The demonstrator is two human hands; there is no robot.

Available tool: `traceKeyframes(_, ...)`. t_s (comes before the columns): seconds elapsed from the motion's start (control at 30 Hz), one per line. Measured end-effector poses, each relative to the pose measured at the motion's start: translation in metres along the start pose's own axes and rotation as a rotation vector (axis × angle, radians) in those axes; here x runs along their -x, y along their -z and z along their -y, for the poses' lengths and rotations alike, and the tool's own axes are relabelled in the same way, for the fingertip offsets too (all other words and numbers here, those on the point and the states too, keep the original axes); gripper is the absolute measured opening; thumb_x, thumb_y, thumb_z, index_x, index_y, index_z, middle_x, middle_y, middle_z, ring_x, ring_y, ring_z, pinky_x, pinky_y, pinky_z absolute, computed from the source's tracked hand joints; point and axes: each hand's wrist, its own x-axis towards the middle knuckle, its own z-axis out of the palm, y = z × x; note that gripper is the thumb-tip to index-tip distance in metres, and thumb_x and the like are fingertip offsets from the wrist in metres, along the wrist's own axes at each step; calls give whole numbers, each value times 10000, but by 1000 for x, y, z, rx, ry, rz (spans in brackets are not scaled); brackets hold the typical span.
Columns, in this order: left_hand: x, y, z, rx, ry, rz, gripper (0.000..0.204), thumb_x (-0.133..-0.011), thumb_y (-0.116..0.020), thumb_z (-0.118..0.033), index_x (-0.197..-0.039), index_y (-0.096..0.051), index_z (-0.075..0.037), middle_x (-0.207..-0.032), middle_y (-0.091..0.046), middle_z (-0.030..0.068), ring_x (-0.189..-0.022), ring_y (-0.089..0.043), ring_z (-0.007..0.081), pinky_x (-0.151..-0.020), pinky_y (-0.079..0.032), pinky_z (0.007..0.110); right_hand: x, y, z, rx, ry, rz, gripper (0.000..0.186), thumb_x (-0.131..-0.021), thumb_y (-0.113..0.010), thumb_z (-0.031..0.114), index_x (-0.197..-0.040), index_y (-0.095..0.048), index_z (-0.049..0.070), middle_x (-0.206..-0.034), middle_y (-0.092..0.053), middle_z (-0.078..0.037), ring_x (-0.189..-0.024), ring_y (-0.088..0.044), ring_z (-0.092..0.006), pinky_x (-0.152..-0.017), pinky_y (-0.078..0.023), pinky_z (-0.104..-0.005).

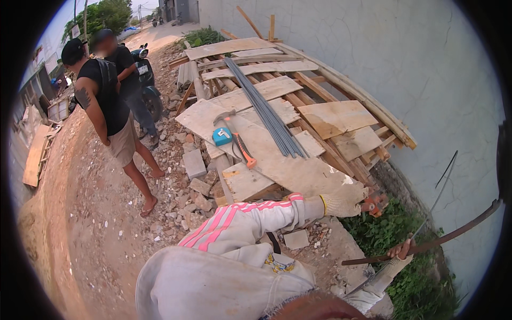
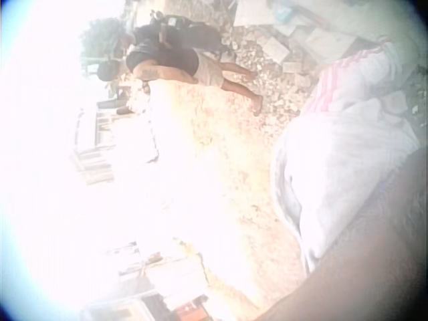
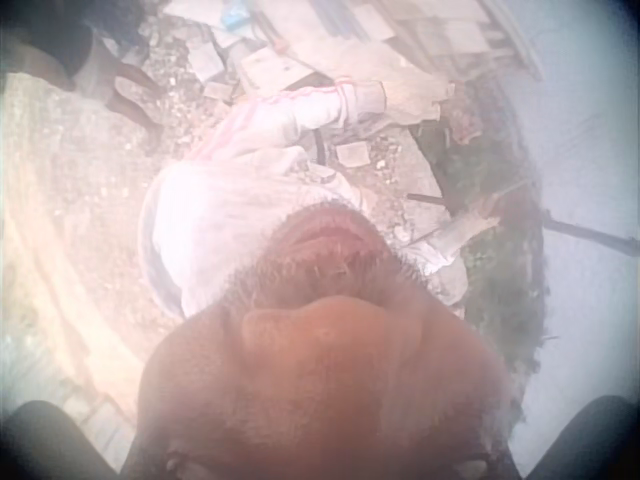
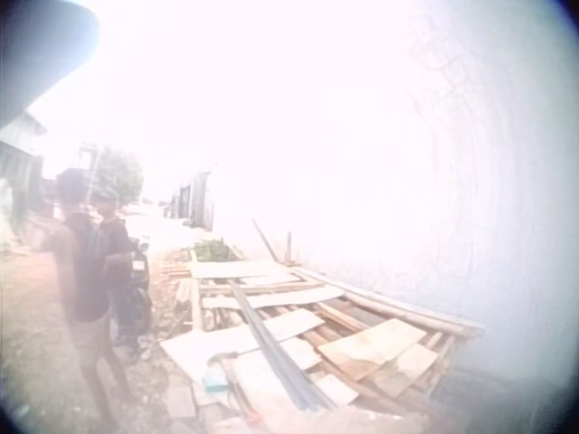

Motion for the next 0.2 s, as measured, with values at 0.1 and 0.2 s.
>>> traceKeyframes(0.1,-46,30,13,19,-130,-255,555,-965,-632,-471,-1176,-606,41,-1114,-634,255,-1069,-622,433,-892,-521,516,-19,31,-16,-161,33,350,406,-1061,-611,315,-1365,-573,48,-524,-506,13,-350,-445,-129,-354,-432,-295)
traceKeyframes(0.2,-105,54,30,-43,-168,-582,590,-992,-646,-438,-1405,-546,-30,-1342,-591,245,-1217,-574,415,-1035,-476,493,-20,107,-12,10,-121,324,406,-1064,-609,295,-1359,-578,18,-554,-518,20,-395,-464,-112,-393,-442,-287)
